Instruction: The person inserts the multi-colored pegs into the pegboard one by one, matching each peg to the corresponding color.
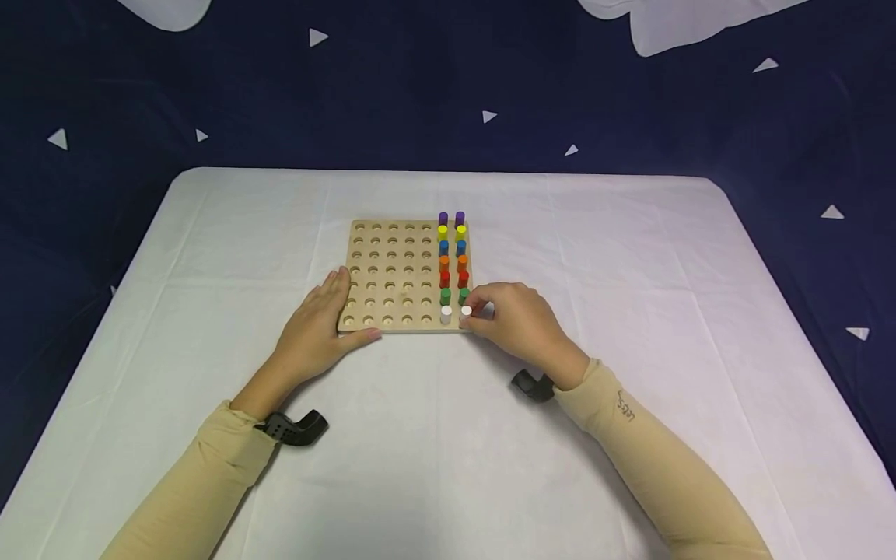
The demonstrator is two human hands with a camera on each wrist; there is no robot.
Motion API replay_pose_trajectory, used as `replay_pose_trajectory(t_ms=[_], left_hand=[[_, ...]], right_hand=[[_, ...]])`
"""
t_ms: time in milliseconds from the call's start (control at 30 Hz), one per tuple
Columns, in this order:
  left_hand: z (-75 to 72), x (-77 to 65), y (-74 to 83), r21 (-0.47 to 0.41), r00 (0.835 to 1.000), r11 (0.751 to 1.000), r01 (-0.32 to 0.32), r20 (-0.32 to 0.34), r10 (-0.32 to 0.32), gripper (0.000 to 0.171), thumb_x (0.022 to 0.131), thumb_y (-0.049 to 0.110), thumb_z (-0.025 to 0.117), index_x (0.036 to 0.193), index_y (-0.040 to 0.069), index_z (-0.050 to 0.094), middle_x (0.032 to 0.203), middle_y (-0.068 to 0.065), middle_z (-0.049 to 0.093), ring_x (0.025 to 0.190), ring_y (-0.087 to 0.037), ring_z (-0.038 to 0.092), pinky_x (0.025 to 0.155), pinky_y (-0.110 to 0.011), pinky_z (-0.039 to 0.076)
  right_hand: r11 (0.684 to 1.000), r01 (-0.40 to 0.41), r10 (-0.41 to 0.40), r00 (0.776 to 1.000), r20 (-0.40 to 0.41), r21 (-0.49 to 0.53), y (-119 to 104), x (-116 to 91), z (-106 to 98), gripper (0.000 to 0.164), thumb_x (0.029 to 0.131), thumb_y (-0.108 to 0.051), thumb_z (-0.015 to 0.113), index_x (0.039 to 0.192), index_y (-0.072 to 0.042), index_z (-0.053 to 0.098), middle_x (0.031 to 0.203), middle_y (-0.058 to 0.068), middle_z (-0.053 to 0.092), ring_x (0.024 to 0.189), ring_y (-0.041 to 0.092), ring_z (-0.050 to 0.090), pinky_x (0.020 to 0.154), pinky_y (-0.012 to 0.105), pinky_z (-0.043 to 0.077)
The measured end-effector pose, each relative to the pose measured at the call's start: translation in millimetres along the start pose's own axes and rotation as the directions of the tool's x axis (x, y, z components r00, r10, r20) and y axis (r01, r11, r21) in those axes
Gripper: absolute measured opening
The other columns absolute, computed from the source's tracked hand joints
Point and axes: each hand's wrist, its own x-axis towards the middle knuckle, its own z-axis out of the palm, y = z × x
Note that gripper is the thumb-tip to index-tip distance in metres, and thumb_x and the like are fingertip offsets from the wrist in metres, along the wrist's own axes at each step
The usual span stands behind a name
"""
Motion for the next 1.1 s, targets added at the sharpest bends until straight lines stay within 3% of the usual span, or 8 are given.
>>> replay_pose_trajectory(t_ms=[600,867,1100], left_hand=[[0.8,-4.2,-5.0,-0.004,1.0,1.0,0.027,-0.009,-0.027,0.114,0.085,0.066,0.065,0.159,0.003,0.006,0.167,-0.013,0.008,0.156,-0.026,0.007,0.128,-0.044,0.008],[0.0,-8.6,-10.8,0.004,0.999,0.999,0.039,-0.01,-0.039,0.114,0.084,0.067,0.064,0.159,0.003,0.006,0.167,-0.013,0.008,0.156,-0.028,0.007,0.128,-0.047,0.009],[7.9,-10.7,-7.4,0.017,1.0,1.0,0.019,0.003,-0.019,0.113,0.085,0.067,0.063,0.159,0.003,0.007,0.166,-0.014,0.009,0.156,-0.029,0.009,0.128,-0.047,0.011]], right_hand=[[1.0,0.001,-0.001,1.0,0.01,0.007,-3,3,-3,0.026,0.082,-0.038,0.081,0.102,-0.021,0.076,0.095,-0.007,0.075,0.059,0.01,0.055,0.051,0.027,0.043],[0.999,0.001,-0.002,1.0,0.02,0.041,-2,8,2,0.024,0.083,-0.037,0.08,0.101,-0.021,0.076,0.095,-0.007,0.075,0.059,0.011,0.056,0.051,0.026,0.043],[0.999,-0.028,0.027,0.999,0.028,0.031,4,-5,7,0.034,0.083,-0.049,0.078,0.103,-0.022,0.076,0.093,-0.008,0.074,0.061,0.01,0.055,0.053,0.026,0.044]])
